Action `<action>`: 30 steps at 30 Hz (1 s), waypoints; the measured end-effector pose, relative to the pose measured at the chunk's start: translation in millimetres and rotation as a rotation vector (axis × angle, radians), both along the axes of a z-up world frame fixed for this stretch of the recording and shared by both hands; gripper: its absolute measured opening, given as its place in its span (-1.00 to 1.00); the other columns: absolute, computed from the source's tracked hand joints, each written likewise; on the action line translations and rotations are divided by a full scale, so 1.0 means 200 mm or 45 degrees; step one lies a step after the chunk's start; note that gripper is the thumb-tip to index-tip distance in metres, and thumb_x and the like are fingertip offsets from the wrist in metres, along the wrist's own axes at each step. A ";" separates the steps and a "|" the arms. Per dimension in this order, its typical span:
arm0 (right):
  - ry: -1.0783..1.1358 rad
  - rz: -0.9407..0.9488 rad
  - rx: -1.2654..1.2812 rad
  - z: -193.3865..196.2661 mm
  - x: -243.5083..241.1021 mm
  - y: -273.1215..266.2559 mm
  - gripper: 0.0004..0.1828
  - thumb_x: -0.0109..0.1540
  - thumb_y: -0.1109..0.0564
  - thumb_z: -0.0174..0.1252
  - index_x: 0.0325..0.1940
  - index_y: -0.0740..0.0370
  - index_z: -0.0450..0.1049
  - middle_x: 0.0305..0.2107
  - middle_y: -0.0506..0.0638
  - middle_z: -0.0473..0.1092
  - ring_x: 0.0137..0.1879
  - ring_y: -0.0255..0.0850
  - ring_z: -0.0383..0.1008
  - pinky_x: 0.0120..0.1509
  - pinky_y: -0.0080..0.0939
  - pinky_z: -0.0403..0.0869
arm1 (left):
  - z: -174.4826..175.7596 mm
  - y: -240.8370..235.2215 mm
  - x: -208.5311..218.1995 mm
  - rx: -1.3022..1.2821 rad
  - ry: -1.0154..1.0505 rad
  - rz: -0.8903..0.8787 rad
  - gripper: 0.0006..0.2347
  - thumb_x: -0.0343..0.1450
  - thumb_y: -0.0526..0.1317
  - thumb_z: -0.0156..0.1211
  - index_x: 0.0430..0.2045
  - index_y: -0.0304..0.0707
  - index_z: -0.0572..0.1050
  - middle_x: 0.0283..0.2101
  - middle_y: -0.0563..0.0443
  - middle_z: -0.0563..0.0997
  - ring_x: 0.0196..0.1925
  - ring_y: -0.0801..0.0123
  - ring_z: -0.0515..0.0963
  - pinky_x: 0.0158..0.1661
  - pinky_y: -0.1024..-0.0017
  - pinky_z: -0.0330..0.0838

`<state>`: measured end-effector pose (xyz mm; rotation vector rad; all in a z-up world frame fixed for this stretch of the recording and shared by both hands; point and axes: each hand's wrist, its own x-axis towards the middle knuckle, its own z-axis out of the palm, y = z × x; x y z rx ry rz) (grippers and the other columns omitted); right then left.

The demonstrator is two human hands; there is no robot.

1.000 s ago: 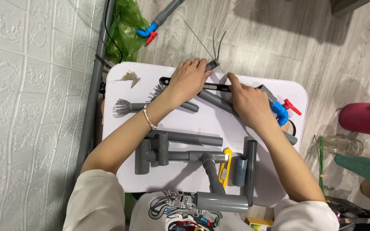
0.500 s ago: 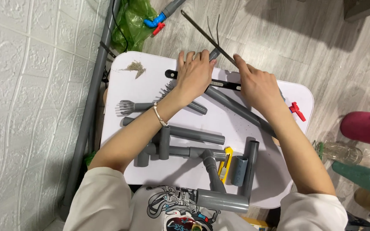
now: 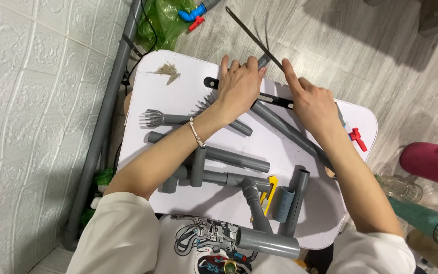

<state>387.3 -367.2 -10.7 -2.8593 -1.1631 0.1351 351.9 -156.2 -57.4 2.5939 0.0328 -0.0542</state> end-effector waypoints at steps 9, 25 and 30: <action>0.046 0.050 0.037 0.01 0.02 -0.12 -0.10 0.27 0.43 -0.12 0.73 0.03 0.10 -0.41 0.10 0.48 -0.42 0.16 0.59 -0.29 0.18 0.61 | 0.01 0.00 0.03 -0.006 -0.006 0.025 -0.64 0.65 -0.01 -0.33 -0.29 -0.27 0.39 -0.58 -0.21 0.58 -0.32 -0.07 0.66 0.06 -0.01 0.19; -0.087 0.090 0.010 -0.05 0.06 -0.09 -0.16 0.32 0.35 -0.08 0.72 -0.04 0.14 -0.40 -0.03 0.48 -0.48 0.02 0.60 -0.28 0.04 0.63 | 0.01 -0.02 0.04 0.032 0.017 0.041 -0.63 0.65 0.00 -0.35 -0.26 -0.28 0.37 -0.57 -0.22 0.62 -0.34 -0.04 0.66 -0.04 0.12 0.21; -0.064 0.111 0.053 -0.02 0.06 -0.09 -0.14 0.30 0.38 -0.10 0.72 -0.01 0.13 -0.43 0.01 0.45 -0.52 0.09 0.56 -0.31 0.09 0.62 | 0.02 -0.01 0.04 0.028 0.071 0.054 -0.64 0.65 0.02 -0.36 -0.23 -0.26 0.37 -0.54 -0.20 0.64 -0.33 -0.02 0.67 -0.07 0.14 0.19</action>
